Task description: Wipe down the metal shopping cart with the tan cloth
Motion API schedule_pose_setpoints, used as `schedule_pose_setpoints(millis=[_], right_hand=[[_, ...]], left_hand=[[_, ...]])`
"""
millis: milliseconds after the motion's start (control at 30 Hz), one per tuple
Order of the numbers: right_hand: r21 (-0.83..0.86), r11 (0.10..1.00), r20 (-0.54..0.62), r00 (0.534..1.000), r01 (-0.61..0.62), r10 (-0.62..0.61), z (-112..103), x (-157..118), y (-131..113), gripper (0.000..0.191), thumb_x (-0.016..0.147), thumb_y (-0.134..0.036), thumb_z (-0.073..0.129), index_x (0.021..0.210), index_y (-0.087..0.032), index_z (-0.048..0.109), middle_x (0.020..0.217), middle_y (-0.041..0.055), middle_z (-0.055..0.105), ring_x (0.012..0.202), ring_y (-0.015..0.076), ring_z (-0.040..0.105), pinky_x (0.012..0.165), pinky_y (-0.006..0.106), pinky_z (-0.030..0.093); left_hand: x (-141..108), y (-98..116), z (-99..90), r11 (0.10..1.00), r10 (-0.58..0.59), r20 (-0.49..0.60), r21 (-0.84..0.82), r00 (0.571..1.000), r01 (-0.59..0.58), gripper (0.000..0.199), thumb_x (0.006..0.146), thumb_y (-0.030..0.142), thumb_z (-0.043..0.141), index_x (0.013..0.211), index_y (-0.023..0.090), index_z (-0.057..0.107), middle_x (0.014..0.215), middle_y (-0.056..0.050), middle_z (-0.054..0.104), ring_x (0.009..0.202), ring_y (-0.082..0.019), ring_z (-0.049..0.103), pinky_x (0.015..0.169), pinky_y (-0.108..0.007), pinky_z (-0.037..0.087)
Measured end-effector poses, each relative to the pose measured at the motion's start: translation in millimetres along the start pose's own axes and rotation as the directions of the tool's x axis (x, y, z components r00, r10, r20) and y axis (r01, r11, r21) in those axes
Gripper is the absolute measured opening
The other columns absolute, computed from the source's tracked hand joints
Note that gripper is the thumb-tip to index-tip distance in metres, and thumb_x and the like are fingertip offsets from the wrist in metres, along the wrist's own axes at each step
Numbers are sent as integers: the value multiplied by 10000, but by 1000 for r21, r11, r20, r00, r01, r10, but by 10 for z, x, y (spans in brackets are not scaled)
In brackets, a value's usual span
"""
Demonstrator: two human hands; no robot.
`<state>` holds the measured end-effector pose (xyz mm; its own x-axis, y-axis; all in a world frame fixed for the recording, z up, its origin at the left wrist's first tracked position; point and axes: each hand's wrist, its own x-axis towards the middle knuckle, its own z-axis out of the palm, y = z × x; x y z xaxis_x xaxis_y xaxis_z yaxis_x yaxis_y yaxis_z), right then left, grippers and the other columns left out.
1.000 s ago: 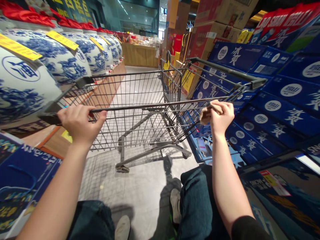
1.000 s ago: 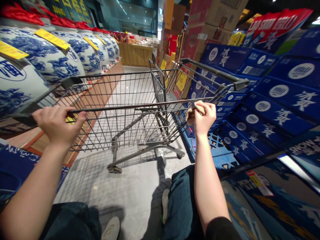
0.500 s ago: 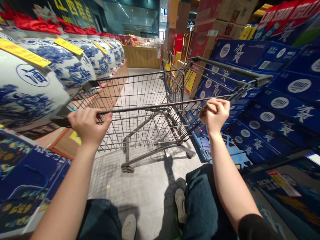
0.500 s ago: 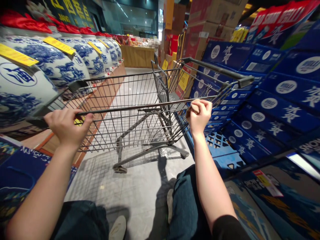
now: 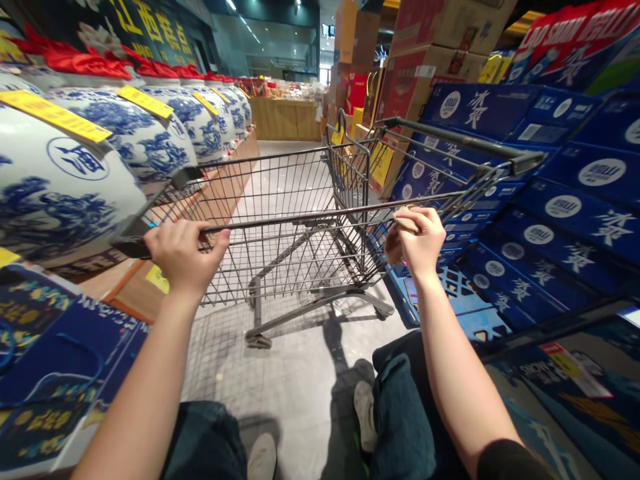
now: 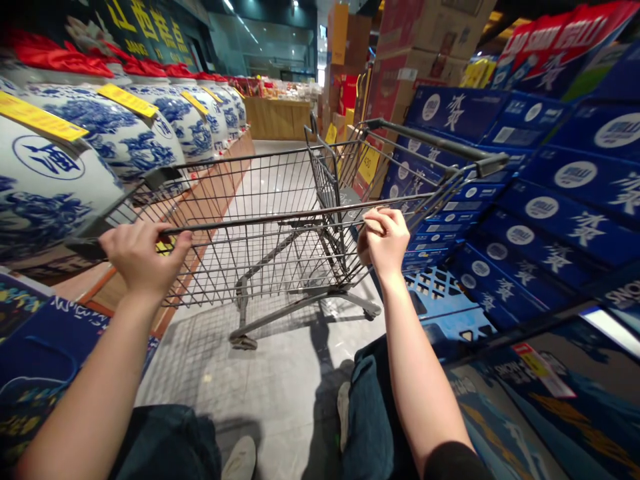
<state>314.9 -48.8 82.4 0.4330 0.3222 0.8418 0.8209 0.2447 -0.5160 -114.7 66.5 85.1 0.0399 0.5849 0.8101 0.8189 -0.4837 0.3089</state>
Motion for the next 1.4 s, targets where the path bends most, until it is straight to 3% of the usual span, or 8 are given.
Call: schedule_pose_setpoints(millis=[133, 300, 467, 633, 833, 1000, 1133, 1400], right_hand=[[-10, 1000, -99, 995, 9, -10, -12, 11, 1, 201, 770, -135, 619, 809, -257, 774, 1001, 31, 716, 1032, 228, 685, 993, 421, 566], [63, 998, 33, 999, -7, 5, -35, 1, -11, 210, 735, -125, 634, 794, -254, 790, 902, 21, 732, 957, 227, 694, 956, 416, 569], [102, 995, -134, 990, -23, 36, -34, -3, -20, 189, 749, -137, 639, 831, -238, 776, 993, 37, 709, 1016, 226, 697, 976, 412, 570], [75, 997, 8, 1000, 16, -16, 17, -95, -88, 148, 785, -166, 659, 820, -251, 775, 949, 31, 709, 972, 228, 700, 939, 411, 582], [53, 995, -38, 996, 83, -81, 37, -152, -148, 152, 840, -181, 664, 891, -266, 779, 1076, 56, 700, 1094, 257, 676, 1025, 460, 563], [55, 993, 116, 987, 107, -112, 74, -187, -230, 196, 802, -132, 633, 836, -273, 765, 965, 39, 723, 1002, 243, 690, 979, 433, 574], [47, 993, 42, 993, 104, -106, 74, -191, -285, 214, 816, -127, 632, 885, -281, 763, 1099, 50, 733, 1102, 255, 681, 1041, 462, 554], [74, 991, 12, 994, 112, -113, 58, -162, -258, 181, 815, -136, 647, 856, -262, 770, 1000, 37, 781, 1014, 235, 753, 959, 418, 611]], left_hand=[[-2, 6, 2, 1000, 2, -10, 4, 1000, -2, 432, 860, 685, 568, 772, 263, 543, 755, -53, 551, 873, -298, 521, 975, -526, 359], [6, 36, -10, 1000, -12, -3, -2, 1000, 12, 442, 852, 697, 550, 760, 266, 524, 758, -53, 545, 858, -295, 511, 978, -541, 353], [10, 39, -13, 1000, -20, -6, -20, 1000, 20, 457, 843, 711, 560, 751, 265, 518, 739, -46, 526, 846, -286, 493, 987, -557, 362], [9, 18, -2, 1000, -3, -17, -7, 1000, 2, 429, 847, 677, 571, 744, 264, 521, 737, -45, 531, 850, -283, 506, 993, -554, 378], [-1, 5, 5, 1000, 4, -21, 2, 1000, -4, 403, 854, 654, 576, 764, 263, 540, 757, -52, 545, 868, -288, 509, 991, -546, 378], [-3, 9, 3, 1000, -5, -10, -3, 1000, 5, 412, 854, 661, 583, 762, 263, 536, 754, -50, 543, 863, -286, 502, 998, -547, 372], [0, 18, -6, 1000, -15, -3, -2, 1000, 15, 439, 855, 693, 562, 764, 266, 520, 763, -58, 550, 866, -291, 507, 990, -556, 365], [11, 51, -25, 999, -41, 26, -2, 999, 41, 441, 838, 704, 549, 753, 274, 504, 755, -54, 535, 885, -302, 501, 990, -524, 336]])
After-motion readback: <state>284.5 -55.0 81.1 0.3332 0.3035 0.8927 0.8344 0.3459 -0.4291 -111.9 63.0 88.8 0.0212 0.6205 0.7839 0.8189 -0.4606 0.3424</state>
